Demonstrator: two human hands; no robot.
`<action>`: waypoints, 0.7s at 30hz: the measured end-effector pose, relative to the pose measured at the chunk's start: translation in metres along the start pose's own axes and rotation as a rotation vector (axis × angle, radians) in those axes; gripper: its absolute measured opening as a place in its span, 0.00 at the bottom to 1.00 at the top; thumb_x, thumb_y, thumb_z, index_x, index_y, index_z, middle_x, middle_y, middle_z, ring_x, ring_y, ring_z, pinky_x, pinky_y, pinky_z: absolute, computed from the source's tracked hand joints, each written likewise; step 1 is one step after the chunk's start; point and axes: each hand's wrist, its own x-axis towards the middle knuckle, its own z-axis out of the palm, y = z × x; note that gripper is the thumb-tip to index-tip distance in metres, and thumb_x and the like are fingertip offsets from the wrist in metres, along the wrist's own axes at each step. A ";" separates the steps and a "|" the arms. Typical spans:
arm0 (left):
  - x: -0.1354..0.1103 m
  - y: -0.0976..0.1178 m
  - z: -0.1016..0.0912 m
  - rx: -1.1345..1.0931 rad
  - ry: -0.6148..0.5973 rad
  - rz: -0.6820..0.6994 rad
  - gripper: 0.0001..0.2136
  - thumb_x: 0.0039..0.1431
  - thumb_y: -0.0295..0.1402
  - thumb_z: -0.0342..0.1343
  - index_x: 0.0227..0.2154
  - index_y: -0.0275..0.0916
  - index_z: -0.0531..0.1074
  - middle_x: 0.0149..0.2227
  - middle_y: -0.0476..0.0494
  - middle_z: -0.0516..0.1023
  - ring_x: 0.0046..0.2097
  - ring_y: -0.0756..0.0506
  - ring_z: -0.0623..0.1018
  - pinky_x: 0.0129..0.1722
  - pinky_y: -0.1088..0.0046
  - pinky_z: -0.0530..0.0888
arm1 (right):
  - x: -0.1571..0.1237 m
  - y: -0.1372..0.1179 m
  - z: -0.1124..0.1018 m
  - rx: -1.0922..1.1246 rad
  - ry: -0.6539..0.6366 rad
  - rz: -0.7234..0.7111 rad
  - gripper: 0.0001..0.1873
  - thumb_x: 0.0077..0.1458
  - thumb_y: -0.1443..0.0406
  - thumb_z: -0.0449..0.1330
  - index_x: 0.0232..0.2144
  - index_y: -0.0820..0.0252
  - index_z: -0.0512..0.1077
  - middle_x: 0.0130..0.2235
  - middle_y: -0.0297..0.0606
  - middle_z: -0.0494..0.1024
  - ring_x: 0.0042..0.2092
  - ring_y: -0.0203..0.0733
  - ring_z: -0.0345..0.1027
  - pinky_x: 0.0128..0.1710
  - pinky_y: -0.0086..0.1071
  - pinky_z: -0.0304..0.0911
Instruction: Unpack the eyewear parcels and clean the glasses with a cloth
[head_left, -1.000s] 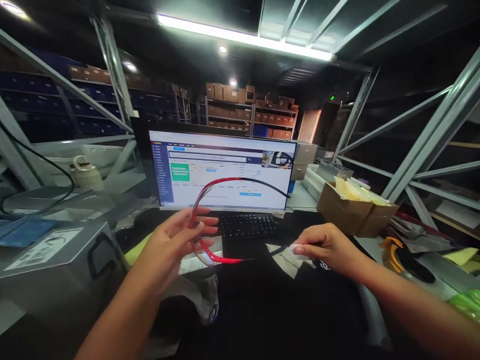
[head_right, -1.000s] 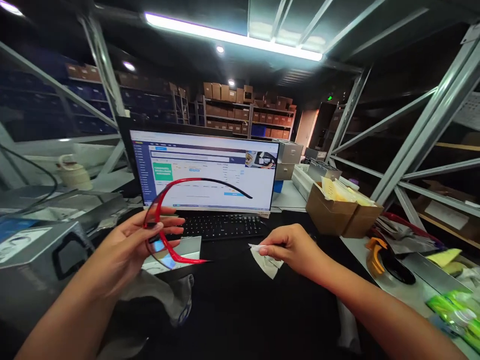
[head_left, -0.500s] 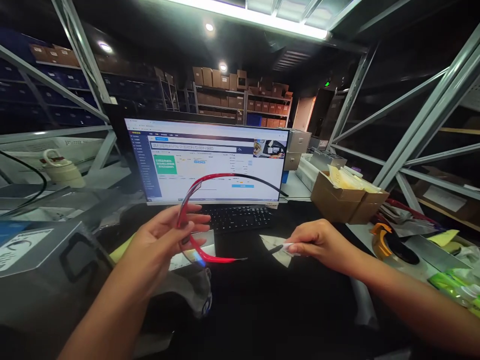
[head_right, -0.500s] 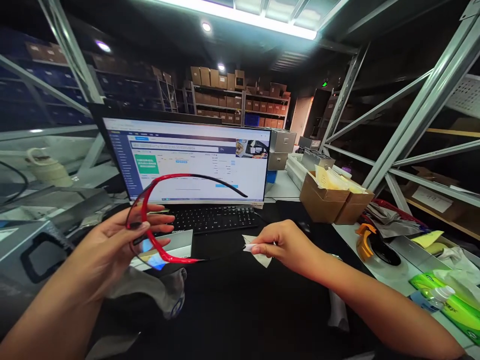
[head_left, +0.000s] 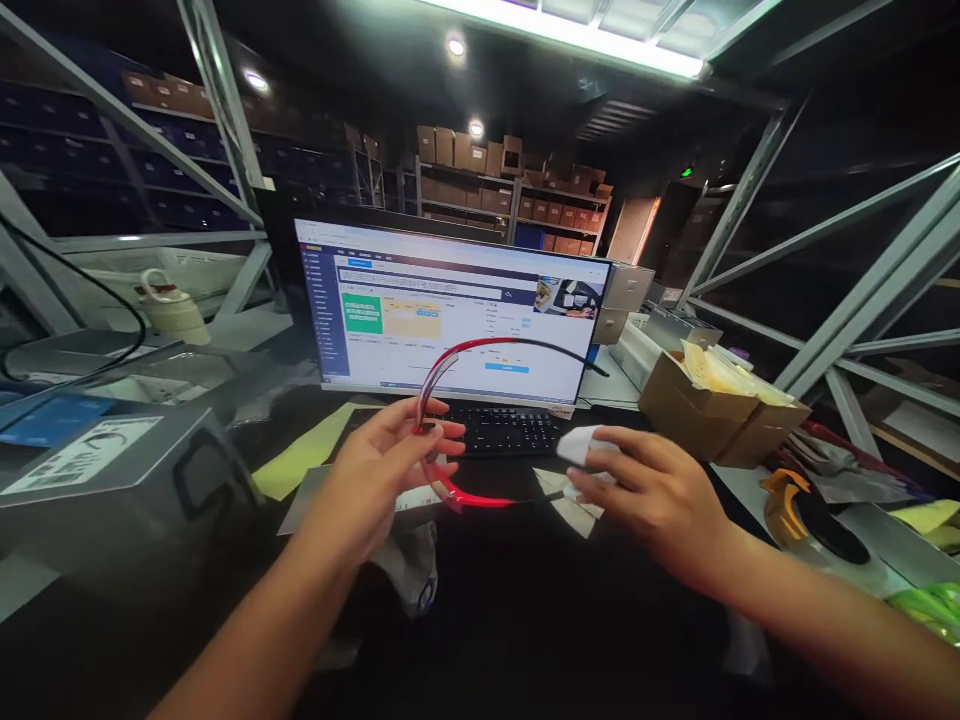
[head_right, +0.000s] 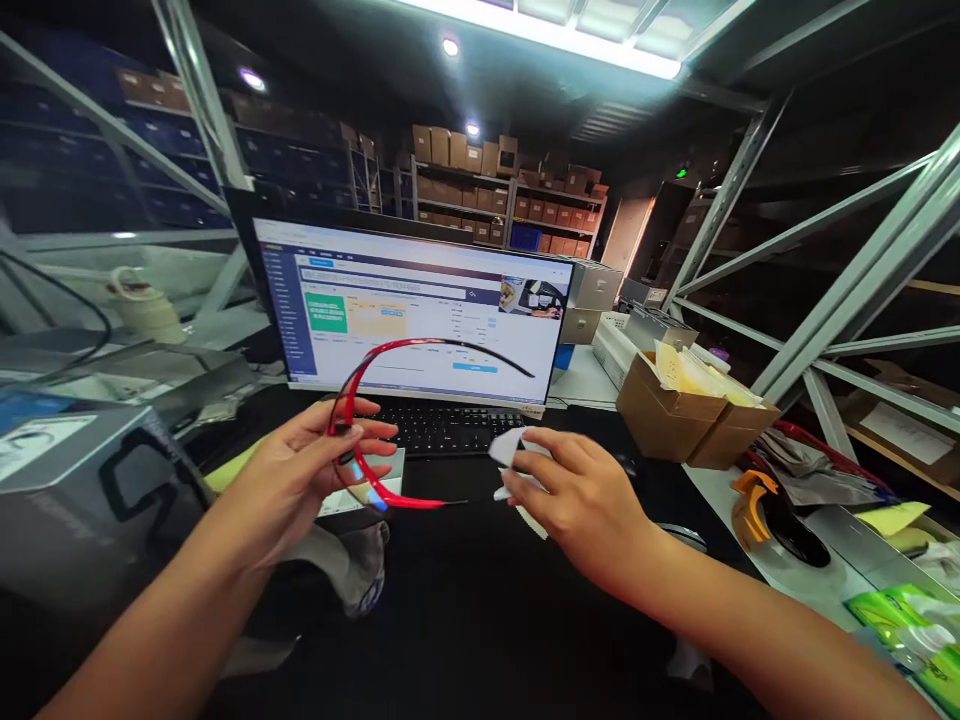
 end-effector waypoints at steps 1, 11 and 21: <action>0.000 -0.002 0.001 -0.036 0.005 -0.003 0.21 0.48 0.41 0.71 0.43 0.38 0.73 0.39 0.40 0.81 0.37 0.44 0.81 0.33 0.71 0.81 | 0.001 -0.002 0.000 -0.105 0.038 -0.035 0.09 0.65 0.70 0.59 0.42 0.60 0.79 0.45 0.38 0.83 0.52 0.45 0.68 0.49 0.37 0.62; -0.001 -0.012 0.012 -0.215 0.019 -0.075 0.17 0.53 0.39 0.67 0.43 0.40 0.71 0.37 0.43 0.80 0.39 0.45 0.81 0.37 0.67 0.81 | 0.032 -0.028 0.014 -0.266 -0.014 -0.328 0.17 0.60 0.77 0.52 0.36 0.62 0.81 0.46 0.40 0.80 0.40 0.43 0.62 0.33 0.37 0.59; -0.004 -0.013 0.012 -0.278 0.032 -0.033 0.16 0.54 0.38 0.66 0.42 0.40 0.70 0.37 0.43 0.80 0.39 0.45 0.80 0.38 0.68 0.80 | 0.049 -0.065 0.039 -0.315 0.093 -0.132 0.11 0.58 0.76 0.56 0.30 0.64 0.78 0.39 0.42 0.82 0.24 0.36 0.59 0.20 0.37 0.51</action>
